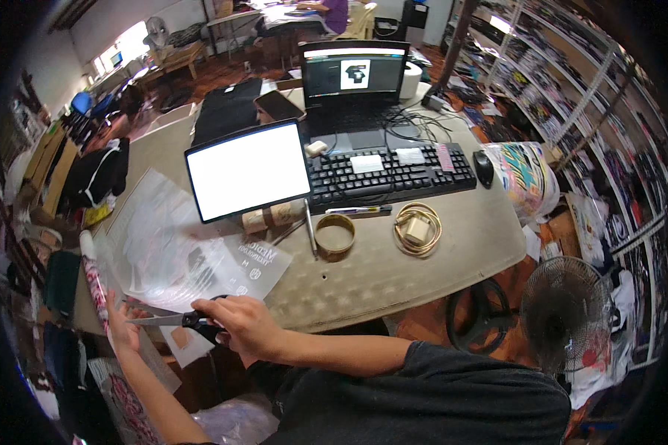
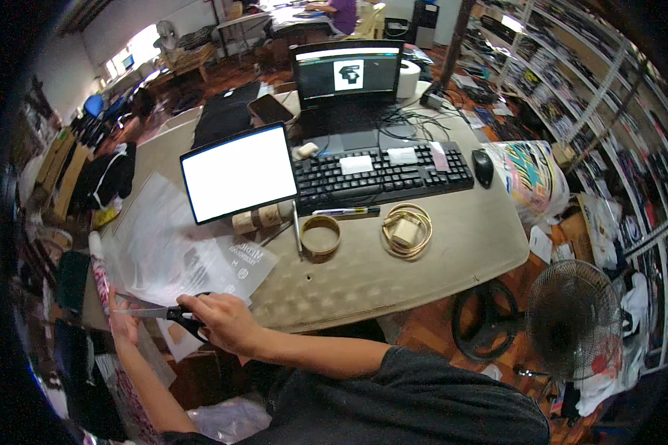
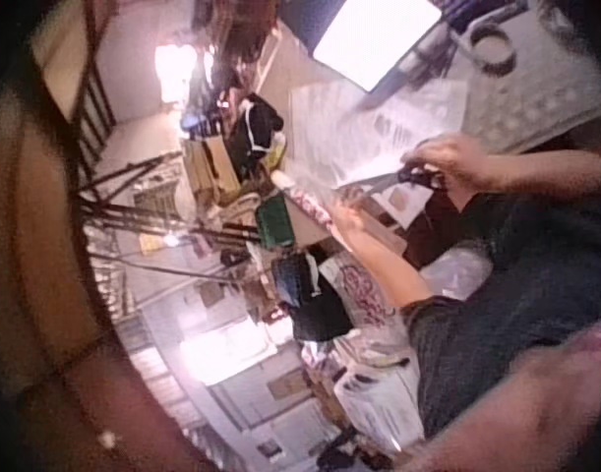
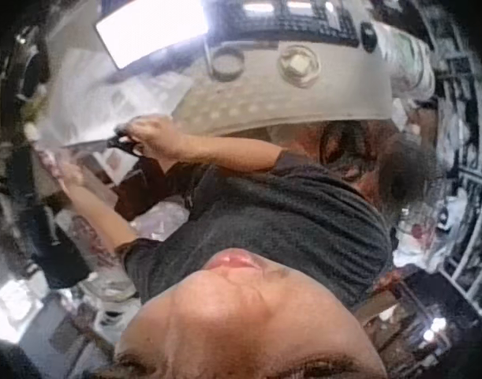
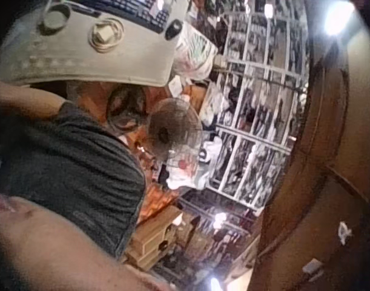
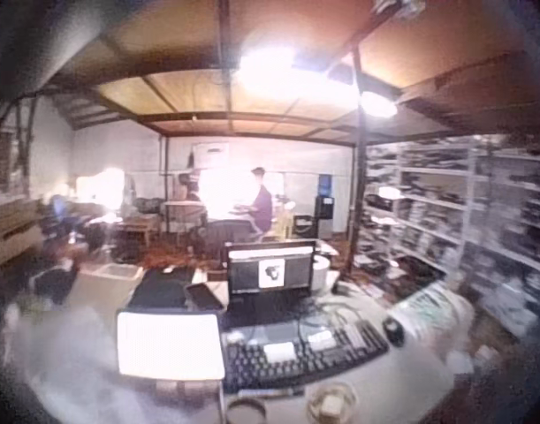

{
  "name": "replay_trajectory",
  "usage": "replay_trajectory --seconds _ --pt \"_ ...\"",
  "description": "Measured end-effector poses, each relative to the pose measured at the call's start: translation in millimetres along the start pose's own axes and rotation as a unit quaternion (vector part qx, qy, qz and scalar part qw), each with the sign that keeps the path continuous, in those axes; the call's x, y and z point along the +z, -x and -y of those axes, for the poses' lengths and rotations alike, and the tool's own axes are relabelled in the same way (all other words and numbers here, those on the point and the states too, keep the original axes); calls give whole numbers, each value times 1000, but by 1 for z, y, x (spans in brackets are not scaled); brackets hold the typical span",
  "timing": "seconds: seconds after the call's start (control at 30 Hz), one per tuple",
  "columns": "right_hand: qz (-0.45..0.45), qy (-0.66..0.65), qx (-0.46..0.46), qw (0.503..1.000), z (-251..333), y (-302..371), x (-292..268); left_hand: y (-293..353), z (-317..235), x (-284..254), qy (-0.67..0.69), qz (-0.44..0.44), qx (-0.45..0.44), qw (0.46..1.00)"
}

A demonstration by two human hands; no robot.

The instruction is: The person uses scissors to cut individual stickers from a transparent sheet. They carefully trim around the edges of each sticker, separating them from the backing material and placing the cut pieces on the desk.

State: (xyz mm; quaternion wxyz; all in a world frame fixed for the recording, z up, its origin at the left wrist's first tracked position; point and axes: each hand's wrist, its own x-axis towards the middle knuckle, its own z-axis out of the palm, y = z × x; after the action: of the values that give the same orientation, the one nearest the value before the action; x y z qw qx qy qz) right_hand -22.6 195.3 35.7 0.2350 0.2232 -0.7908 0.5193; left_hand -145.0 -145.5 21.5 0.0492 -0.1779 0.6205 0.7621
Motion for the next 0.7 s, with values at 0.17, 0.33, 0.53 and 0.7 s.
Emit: replay_trajectory --seconds 0.17,0.33,0.53,0.7 --pt "-31 -11 57 998 -7 9 -10 -75 -13 54 -246 -32 18 969" --pt "-48 -41 81 995 -19 16 -5 -138 -50 28 -401 -14 219 890" --pt "-40 -79 72 993 -34 14 -17 41 -97 69 -262 -93 327 903" --pt "-40 -69 129 988 -45 1 -42 123 -6 39 -103 -234 346 903"
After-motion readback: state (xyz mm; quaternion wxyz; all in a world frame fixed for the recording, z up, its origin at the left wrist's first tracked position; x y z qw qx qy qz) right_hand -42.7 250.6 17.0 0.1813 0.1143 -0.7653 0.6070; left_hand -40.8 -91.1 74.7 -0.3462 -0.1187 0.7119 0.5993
